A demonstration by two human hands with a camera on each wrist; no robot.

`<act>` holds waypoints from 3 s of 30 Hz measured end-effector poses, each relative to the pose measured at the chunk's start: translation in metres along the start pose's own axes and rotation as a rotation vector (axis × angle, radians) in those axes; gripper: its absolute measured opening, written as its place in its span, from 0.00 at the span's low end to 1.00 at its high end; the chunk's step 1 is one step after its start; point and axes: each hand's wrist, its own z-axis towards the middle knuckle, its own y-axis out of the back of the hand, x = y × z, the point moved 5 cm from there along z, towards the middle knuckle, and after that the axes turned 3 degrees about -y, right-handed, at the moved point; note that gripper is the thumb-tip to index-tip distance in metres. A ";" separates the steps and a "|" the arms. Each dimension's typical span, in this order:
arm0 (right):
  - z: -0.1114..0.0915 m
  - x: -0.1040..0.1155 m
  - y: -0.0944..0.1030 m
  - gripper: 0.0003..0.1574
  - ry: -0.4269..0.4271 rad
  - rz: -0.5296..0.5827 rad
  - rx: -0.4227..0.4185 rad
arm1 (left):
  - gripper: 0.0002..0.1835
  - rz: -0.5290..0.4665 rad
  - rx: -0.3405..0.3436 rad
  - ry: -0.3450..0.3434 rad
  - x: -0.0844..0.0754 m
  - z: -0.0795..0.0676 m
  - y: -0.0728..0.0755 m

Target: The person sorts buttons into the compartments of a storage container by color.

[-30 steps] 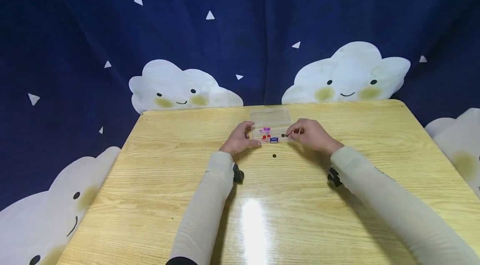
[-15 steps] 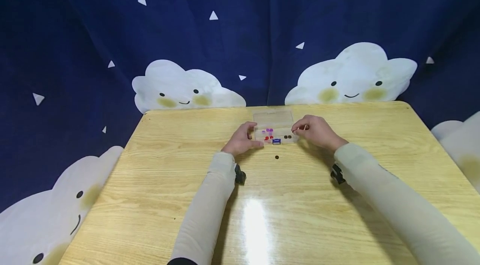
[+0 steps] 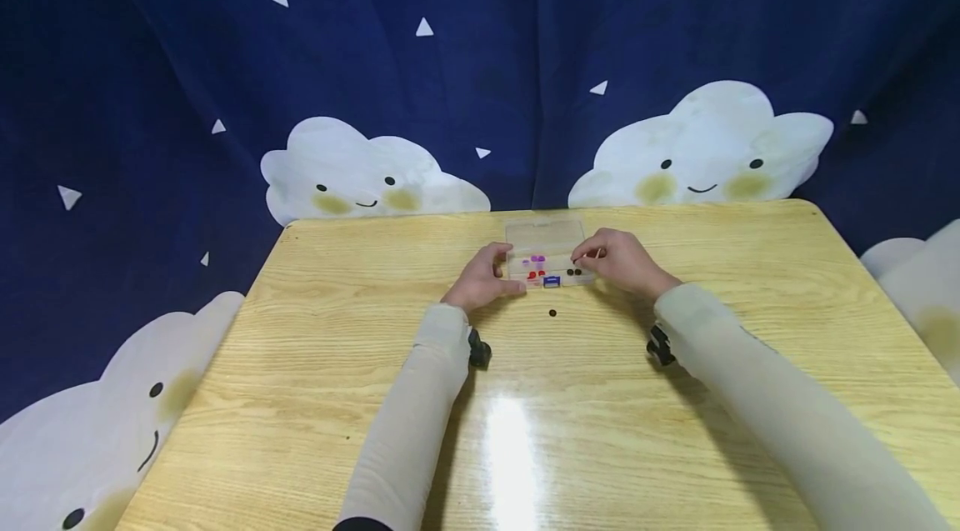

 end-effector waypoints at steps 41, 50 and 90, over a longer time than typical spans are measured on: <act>0.000 0.003 -0.011 0.10 -0.057 0.012 0.048 | 0.43 -0.006 0.002 0.015 -0.001 0.000 -0.002; 0.000 0.000 -0.013 0.11 -0.064 0.004 0.055 | 0.43 -0.001 0.009 0.010 -0.002 -0.001 -0.003; -0.015 0.016 -0.019 0.08 -0.002 0.000 0.078 | 0.43 0.005 0.009 0.016 -0.001 -0.001 -0.002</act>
